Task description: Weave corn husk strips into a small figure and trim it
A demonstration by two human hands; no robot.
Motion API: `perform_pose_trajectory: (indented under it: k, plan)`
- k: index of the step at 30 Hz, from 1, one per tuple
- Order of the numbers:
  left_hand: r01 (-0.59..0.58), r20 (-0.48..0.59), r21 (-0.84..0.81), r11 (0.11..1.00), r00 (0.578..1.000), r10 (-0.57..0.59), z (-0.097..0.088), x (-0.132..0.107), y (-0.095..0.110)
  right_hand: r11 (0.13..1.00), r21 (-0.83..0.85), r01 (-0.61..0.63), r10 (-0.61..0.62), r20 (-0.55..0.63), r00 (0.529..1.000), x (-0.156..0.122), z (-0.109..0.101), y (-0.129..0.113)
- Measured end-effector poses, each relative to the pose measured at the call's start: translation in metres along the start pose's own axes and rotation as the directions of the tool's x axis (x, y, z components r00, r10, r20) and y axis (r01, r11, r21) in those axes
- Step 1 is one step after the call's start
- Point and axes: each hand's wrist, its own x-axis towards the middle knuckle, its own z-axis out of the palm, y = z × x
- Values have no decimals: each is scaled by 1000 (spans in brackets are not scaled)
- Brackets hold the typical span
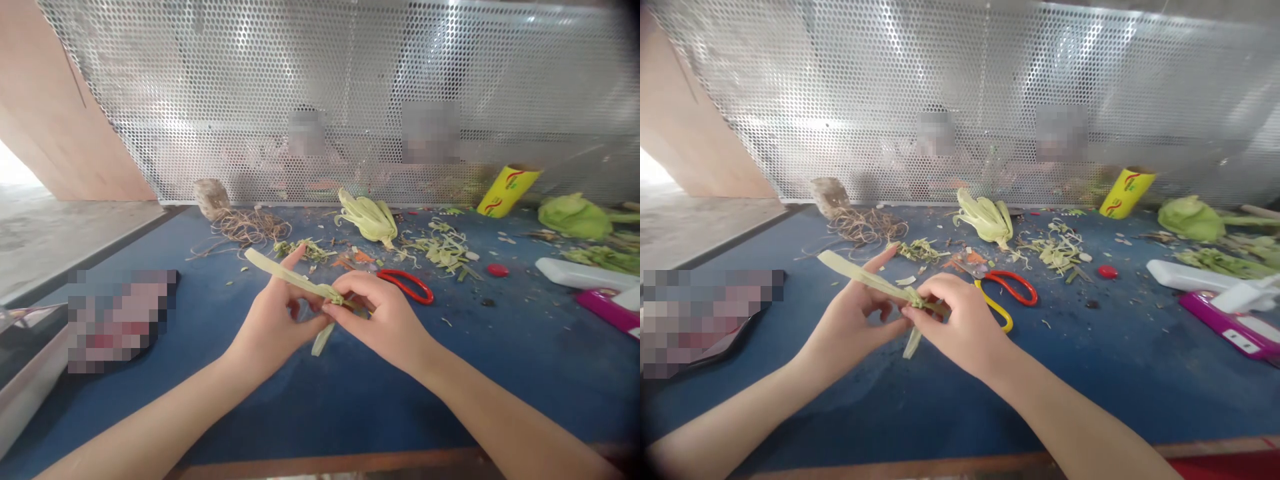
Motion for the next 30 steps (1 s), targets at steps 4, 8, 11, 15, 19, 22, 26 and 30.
perform_pose_trajectory:
  k: [4,8,11,15,19,22,26,30]
  plan:
    - [-30,-29,98,995,999,33,-3,2,2,1000,0,-21,21,-32,999,-1,1,2]
    - [-49,107,180,982,994,31,-8,3,1,988,77,-133,135,-24,991,-1,-1,2]
    - [-24,167,65,998,986,12,-10,5,0,972,138,-190,198,-46,979,1,-3,2]
    - [-15,180,-54,998,983,25,-9,4,1,957,234,-170,175,-3,985,2,-4,3]
    - [56,296,-280,958,955,30,-5,2,3,982,186,-25,21,24,999,-1,-5,5]
    - [66,279,-397,916,959,52,-3,1,0,987,82,140,-143,25,989,-4,-6,4]
    - [12,113,-386,923,993,34,-2,4,-6,968,-82,239,-233,72,970,-7,-6,2]
    - [-7,-3,-316,949,1000,6,-3,7,-8,977,-111,184,-187,-9,982,-7,-2,6]
